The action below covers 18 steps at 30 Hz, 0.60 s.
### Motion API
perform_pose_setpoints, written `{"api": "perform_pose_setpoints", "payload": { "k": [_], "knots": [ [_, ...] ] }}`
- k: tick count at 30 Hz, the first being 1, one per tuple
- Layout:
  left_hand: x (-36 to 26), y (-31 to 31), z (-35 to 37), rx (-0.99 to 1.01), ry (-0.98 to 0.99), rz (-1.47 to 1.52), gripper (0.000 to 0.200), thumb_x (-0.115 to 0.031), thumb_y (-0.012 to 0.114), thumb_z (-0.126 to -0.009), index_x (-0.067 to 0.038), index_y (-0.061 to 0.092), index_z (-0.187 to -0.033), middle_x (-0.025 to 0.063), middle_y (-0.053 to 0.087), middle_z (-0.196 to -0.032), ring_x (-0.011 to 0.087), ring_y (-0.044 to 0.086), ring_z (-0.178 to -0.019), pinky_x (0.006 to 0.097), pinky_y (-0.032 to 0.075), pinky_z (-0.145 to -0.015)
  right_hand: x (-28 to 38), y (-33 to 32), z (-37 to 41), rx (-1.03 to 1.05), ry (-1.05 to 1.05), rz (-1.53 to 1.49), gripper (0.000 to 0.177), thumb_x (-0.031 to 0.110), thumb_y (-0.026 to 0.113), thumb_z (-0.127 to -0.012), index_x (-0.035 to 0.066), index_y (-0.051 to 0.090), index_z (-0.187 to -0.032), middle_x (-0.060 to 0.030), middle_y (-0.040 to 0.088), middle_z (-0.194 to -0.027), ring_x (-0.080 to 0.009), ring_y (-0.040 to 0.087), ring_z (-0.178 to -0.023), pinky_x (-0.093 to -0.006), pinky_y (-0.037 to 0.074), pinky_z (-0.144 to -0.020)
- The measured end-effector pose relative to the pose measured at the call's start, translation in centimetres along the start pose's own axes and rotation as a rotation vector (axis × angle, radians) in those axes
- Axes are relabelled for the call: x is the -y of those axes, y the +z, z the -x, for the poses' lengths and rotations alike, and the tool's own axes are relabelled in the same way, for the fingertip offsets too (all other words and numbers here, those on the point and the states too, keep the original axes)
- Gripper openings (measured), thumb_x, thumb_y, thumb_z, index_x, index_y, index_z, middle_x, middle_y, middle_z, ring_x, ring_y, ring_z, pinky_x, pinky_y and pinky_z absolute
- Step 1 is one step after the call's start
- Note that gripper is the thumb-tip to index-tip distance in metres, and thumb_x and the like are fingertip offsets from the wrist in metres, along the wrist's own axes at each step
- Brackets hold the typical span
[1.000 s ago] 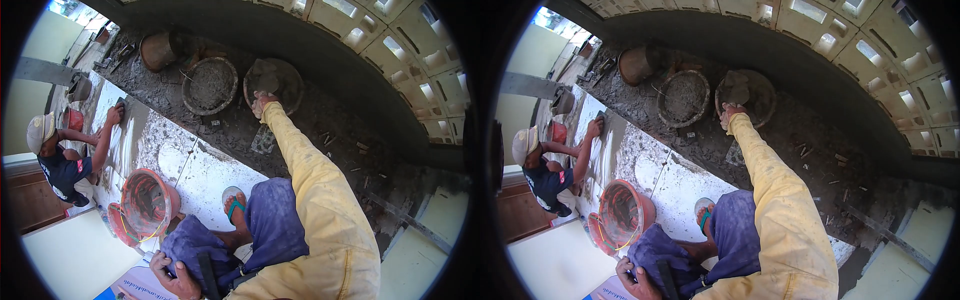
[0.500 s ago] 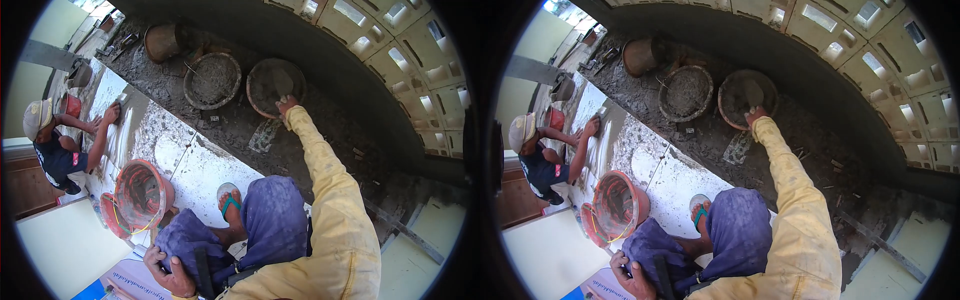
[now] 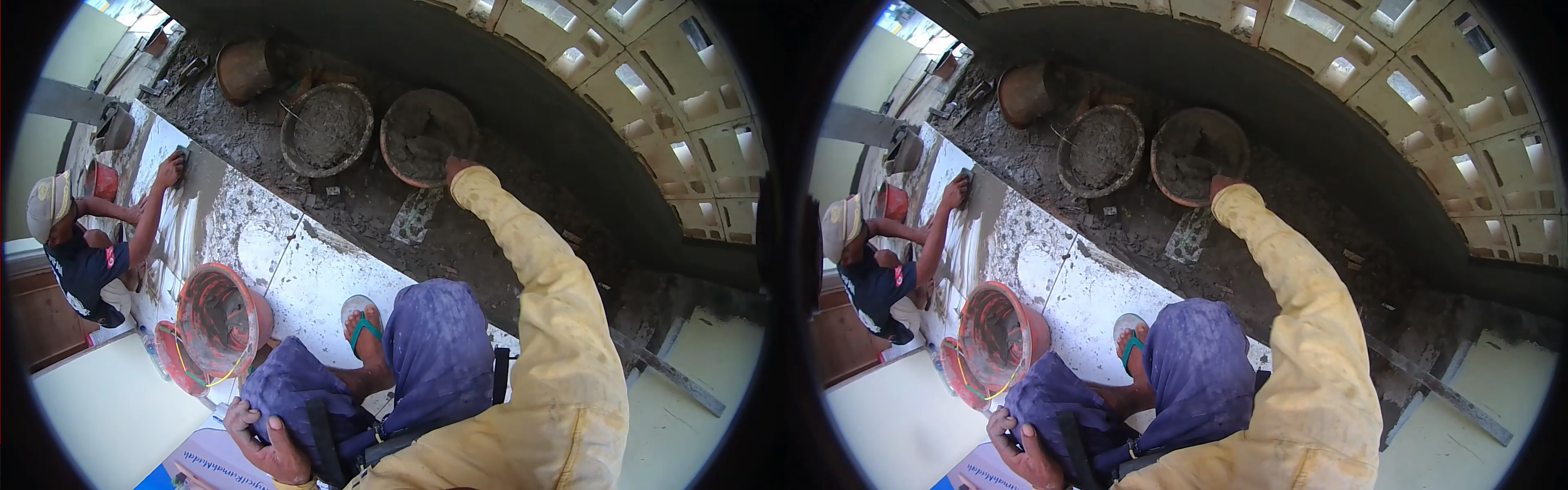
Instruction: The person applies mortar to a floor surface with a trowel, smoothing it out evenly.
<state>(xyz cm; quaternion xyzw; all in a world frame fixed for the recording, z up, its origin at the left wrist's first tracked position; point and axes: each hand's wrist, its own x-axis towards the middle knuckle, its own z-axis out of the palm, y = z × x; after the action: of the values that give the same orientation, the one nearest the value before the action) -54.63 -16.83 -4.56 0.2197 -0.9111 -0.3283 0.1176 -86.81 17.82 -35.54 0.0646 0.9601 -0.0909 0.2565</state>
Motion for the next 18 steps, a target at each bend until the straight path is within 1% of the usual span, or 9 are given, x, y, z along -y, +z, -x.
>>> {"api": "perform_pose_setpoints", "payload": {
  "k": [1,3,5,6,9,10,14,17,18],
  "knots": [
    [-0.1,0.1,-0.1,-0.002,0.0,0.002,0.033,-0.03,0.066,-0.089,-0.002,0.053,-0.1,0.0152,0.055,-0.108,0.0296,0.05,-0.104,0.0426,0.035,-0.099,0.1,-0.2,0.1,0.013,0.016,-0.068,0.032,0.023,0.055,-0.089,0.003,0.062,-0.113,-0.022,0.064,-0.113,-0.0369,0.062,-0.106,-0.0473,0.053,-0.085],
    [-0.1,0.2,-0.1,0.008,-0.001,0.0,0.033,-0.029,0.066,-0.088,-0.002,0.053,-0.1,0.0158,0.055,-0.108,0.0299,0.05,-0.105,0.0428,0.035,-0.099,-0.3,1.8,-2.7,0.042,0.053,-0.354,0.032,0.025,0.056,-0.09,0.002,0.061,-0.111,-0.0196,0.065,-0.104,-0.034,0.064,-0.096,-0.0465,0.054,-0.079],
    [-0.2,0.4,-0.1,0.024,0.009,0.002,0.033,-0.029,0.066,-0.088,-0.001,0.053,-0.1,0.0163,0.055,-0.109,0.0302,0.051,-0.106,0.0426,0.035,-0.099,-0.6,3.4,-3.9,0.192,0.161,-0.898,0.032,0.027,0.057,-0.09,0.002,0.059,-0.109,-0.0171,0.066,-0.096,-0.0312,0.066,-0.086,-0.0457,0.056,-0.072],
    [-0.3,0.4,0.0,0.028,0.015,-0.001,0.033,-0.029,0.066,-0.088,-0.001,0.053,-0.099,0.0165,0.056,-0.11,0.0303,0.051,-0.106,0.0425,0.035,-0.099,1.0,0.8,-1.6,0.352,0.405,-1.352,0.032,0.029,0.058,-0.09,0.003,0.059,-0.108,-0.015,0.066,-0.091,-0.029,0.066,-0.08,-0.0447,0.056,-0.069],
    [-0.1,0.3,0.2,0.013,0.014,0.007,0.034,-0.03,0.067,-0.088,-0.001,0.053,-0.099,0.0169,0.056,-0.111,0.0305,0.051,-0.107,0.0418,0.035,-0.1,-0.6,1.3,-0.4,0.471,0.379,-1.234,0.029,0.028,0.058,-0.089,0.003,0.058,-0.103,-0.0095,0.06,-0.082,-0.0238,0.06,-0.069,-0.0411,0.054,-0.061],
    [0.0,0.1,0.3,0.006,0.0,0.007,0.034,-0.03,0.067,-0.088,-0.001,0.053,-0.1,0.0166,0.055,-0.111,0.0303,0.05,-0.107,0.0415,0.035,-0.099,-0.7,0.6,0.2,0.409,0.399,-1.118,0.024,0.027,0.057,-0.091,0.004,0.057,-0.099,-0.0099,0.059,-0.077,-0.0204,0.057,-0.064,-0.0388,0.051,-0.057],
    [0.3,-0.4,0.6,-0.03,-0.039,-0.024,0.035,-0.031,0.066,-0.089,0.0,0.053,-0.1,0.0156,0.055,-0.109,0.0296,0.049,-0.106,0.0421,0.035,-0.099,-3.0,0.2,-1.3,0.289,0.446,-1.036,0.022,0.025,0.055,-0.092,0.005,0.058,-0.101,-0.0092,0.055,-0.072,-0.0211,0.053,-0.06,-0.0401,0.045,-0.052],
    [0.7,-0.6,0.7,-0.027,-0.04,-0.041,0.036,-0.032,0.066,-0.089,0.0,0.053,-0.1,0.0155,0.055,-0.109,0.0298,0.05,-0.106,0.0425,0.035,-0.099,-2.8,2.3,-5.0,0.394,0.444,-0.733,0.02,0.024,0.053,-0.093,0.006,0.058,-0.1,-0.0085,0.052,-0.068,-0.0208,0.051,-0.056,-0.0374,0.043,-0.049],
    [0.8,-0.7,0.8,-0.03,-0.041,-0.05,0.037,-0.033,0.066,-0.089,0.0,0.053,-0.1,0.0156,0.055,-0.109,0.03,0.05,-0.106,0.0425,0.035,-0.099,-1.9,2.2,-4.9,0.439,0.48,-0.883,0.018,0.024,0.053,-0.093,0.007,0.057,-0.097,-0.008,0.052,-0.068,-0.0205,0.05,-0.055,-0.0367,0.043,-0.048]
  ]
}}
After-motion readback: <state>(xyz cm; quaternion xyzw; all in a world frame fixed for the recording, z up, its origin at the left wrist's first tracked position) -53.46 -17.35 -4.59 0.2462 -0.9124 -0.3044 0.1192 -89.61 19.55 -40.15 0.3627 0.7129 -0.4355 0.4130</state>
